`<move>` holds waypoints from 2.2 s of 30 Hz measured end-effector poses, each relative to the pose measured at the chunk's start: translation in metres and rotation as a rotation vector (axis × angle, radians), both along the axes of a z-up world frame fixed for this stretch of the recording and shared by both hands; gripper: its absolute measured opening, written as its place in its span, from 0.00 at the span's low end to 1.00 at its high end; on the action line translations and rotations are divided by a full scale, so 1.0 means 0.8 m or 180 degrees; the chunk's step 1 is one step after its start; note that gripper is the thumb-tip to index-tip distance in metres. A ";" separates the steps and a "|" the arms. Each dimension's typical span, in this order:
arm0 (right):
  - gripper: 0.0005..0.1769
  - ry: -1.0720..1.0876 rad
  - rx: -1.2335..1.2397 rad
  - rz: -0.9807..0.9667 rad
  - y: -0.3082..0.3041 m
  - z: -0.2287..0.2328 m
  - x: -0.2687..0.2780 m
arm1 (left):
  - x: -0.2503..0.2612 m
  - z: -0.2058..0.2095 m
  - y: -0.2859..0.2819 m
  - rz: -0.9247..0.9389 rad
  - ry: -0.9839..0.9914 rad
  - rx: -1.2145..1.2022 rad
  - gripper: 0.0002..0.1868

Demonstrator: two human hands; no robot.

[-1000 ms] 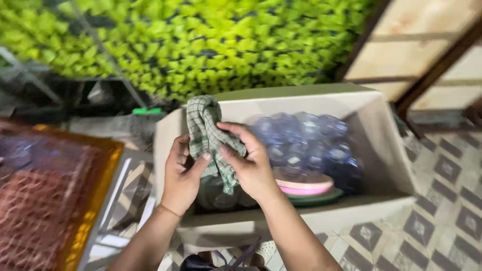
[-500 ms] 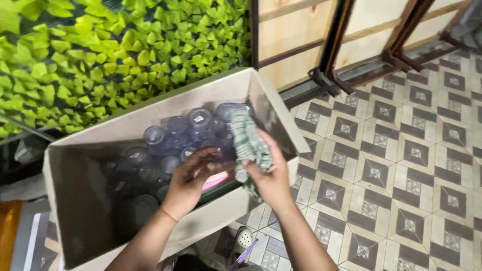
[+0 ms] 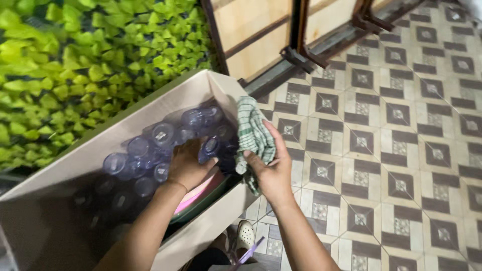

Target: The person wipes clear plastic cups with a green and white checkered cloth. They pick up each cup from a cardboard box, wipe the exterior surfaces, and place the cleaned cups into a brown plastic dish rack.

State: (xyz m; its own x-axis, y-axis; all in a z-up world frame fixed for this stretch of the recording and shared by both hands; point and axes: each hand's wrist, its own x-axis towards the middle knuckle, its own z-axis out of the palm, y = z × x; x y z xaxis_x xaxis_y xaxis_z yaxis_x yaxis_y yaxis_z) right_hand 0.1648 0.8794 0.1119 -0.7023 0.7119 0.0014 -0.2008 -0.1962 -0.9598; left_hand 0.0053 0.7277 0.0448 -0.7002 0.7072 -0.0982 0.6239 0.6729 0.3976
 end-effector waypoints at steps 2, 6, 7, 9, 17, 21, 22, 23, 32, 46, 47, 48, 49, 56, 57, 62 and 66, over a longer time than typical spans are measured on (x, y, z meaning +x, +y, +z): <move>0.39 -0.0062 0.0022 -0.0043 0.001 0.002 -0.004 | -0.008 -0.003 0.017 -0.0121 -0.0065 -0.0562 0.40; 0.40 -0.0160 0.0179 -0.0102 0.002 0.001 -0.013 | -0.026 -0.014 0.034 -0.0163 -0.0207 -0.1334 0.44; 0.40 -0.0146 0.0304 -0.0141 0.002 0.001 -0.015 | -0.029 -0.019 0.036 -0.0147 -0.0250 -0.1443 0.43; 0.40 -0.0136 0.0546 -0.0197 -0.002 0.000 -0.022 | -0.035 -0.033 0.034 -0.0135 -0.0382 -0.1452 0.38; 0.41 -0.0502 -0.0177 -0.0378 -0.010 -0.001 -0.018 | -0.051 -0.061 0.011 -0.0098 -0.0612 0.1052 0.37; 0.41 -0.0410 0.0049 -0.0469 -0.002 -0.002 0.000 | -0.052 -0.036 0.013 -0.0220 -0.0968 0.2671 0.33; 0.41 -0.0400 -0.0010 -0.0482 0.000 -0.002 0.004 | -0.050 -0.026 0.016 -0.0312 -0.1081 0.3140 0.32; 0.41 -0.0391 -0.0070 -0.0495 0.004 -0.002 0.011 | -0.045 -0.014 0.020 -0.0092 -0.1750 0.3515 0.32; 0.33 0.0002 0.0824 -0.0186 0.029 0.019 0.072 | 0.084 0.085 0.086 -0.0115 -0.4693 0.3882 0.40; 0.21 -0.0897 0.3014 -0.0898 0.051 0.064 0.200 | 0.171 0.089 0.194 0.0160 -0.4474 0.3350 0.40; 0.21 -0.0994 0.3094 -0.1054 0.056 0.069 0.195 | 0.177 0.088 0.201 -0.0266 -0.4422 0.3290 0.39; 0.21 -0.1096 0.3169 -0.1205 0.063 0.074 0.191 | 0.186 0.087 0.209 -0.0682 -0.4360 0.3223 0.38; 0.23 -0.1065 0.2920 -0.1328 0.070 0.080 0.189 | 0.193 0.089 0.213 -0.1096 -0.4286 0.3150 0.37; 0.24 -0.1015 0.2763 -0.1240 0.057 0.084 0.205 | 0.217 0.136 0.195 -0.0408 -0.3872 0.3003 0.39; 0.24 -0.1108 0.2890 -0.1145 0.051 0.081 0.208 | 0.206 0.141 0.197 -0.0357 -0.3643 0.2952 0.39; 0.24 -0.0847 0.3192 -0.1203 0.052 0.077 0.192 | 0.197 0.135 0.190 -0.0940 -0.2860 0.2789 0.35; 0.24 -0.0576 0.2689 -0.1419 0.065 0.087 0.170 | 0.204 0.134 0.182 -0.1049 -0.3146 0.3014 0.30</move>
